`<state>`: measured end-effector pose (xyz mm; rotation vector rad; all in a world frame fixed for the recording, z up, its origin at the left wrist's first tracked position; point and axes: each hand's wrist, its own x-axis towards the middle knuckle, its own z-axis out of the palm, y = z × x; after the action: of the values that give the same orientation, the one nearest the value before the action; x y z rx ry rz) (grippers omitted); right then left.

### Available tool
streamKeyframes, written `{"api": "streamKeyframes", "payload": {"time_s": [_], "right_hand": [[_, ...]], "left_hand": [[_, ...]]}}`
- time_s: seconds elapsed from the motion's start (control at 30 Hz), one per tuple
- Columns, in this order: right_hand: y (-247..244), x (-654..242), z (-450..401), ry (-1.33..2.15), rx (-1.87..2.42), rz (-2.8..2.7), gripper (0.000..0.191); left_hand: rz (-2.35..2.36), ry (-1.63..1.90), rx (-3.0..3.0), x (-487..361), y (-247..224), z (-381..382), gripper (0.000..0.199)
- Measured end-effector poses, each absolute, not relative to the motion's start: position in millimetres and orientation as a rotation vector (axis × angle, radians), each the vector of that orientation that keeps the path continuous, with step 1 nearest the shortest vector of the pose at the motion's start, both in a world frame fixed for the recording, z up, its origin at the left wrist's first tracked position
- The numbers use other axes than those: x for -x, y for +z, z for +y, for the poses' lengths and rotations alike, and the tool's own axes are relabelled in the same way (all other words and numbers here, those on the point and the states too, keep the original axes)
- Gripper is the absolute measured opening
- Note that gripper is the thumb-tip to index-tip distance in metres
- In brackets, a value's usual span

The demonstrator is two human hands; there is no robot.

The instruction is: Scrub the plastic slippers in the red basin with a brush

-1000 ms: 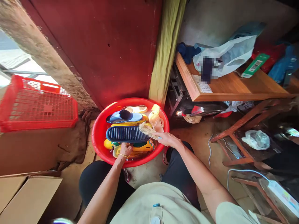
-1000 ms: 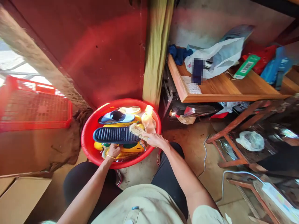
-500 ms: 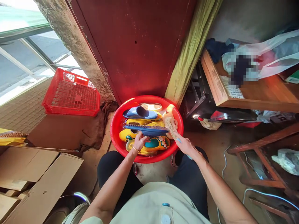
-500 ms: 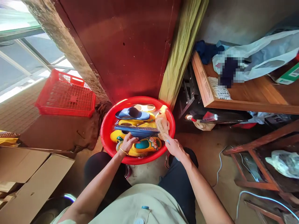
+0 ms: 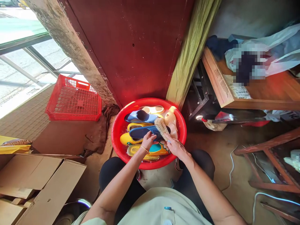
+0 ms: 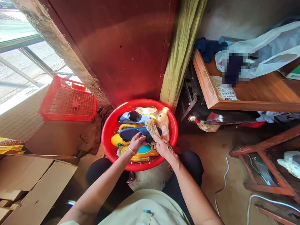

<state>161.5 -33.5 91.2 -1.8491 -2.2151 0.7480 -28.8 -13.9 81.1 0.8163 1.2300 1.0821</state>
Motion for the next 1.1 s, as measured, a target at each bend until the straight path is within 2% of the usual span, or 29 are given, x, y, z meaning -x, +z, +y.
{"api": "streamKeyframes", "payload": {"time_s": [0.17,0.23,0.3,0.4,0.47,0.63,0.9,1.0,1.1], "right_hand": [[77,-156,-20,0.888,1.906,-2.242,0.063],[73,-153,-20,0.899,1.936,-2.24,0.063],[73,-150,-24,0.883,1.972,-2.231,0.064],[80,-153,-43,0.783,1.998,-2.236,0.062],[86,-158,-64,0.663,1.976,-2.296,0.061],[88,-181,-113,0.571,1.91,-2.47,0.06],[80,-191,-153,0.564,1.879,-2.427,0.061],[86,-180,-171,0.617,1.928,-2.386,0.061],[97,-179,-191,0.709,1.964,-2.319,0.061]], "left_hand": [[1.607,0.908,-1.471,72,89,15,0.029],[1.926,0.927,-1.638,95,96,46,0.034],[2.076,0.87,-1.74,116,95,80,0.051],[2.188,0.701,-1.444,135,77,120,0.089],[2.167,0.632,-1.248,140,60,132,0.099],[2.149,0.698,-1.199,133,37,116,0.098],[2.18,1.287,-1.571,128,62,66,0.101],[2.183,1.22,-1.622,135,65,57,0.102],[2.177,0.966,-1.52,140,59,55,0.101]]}}
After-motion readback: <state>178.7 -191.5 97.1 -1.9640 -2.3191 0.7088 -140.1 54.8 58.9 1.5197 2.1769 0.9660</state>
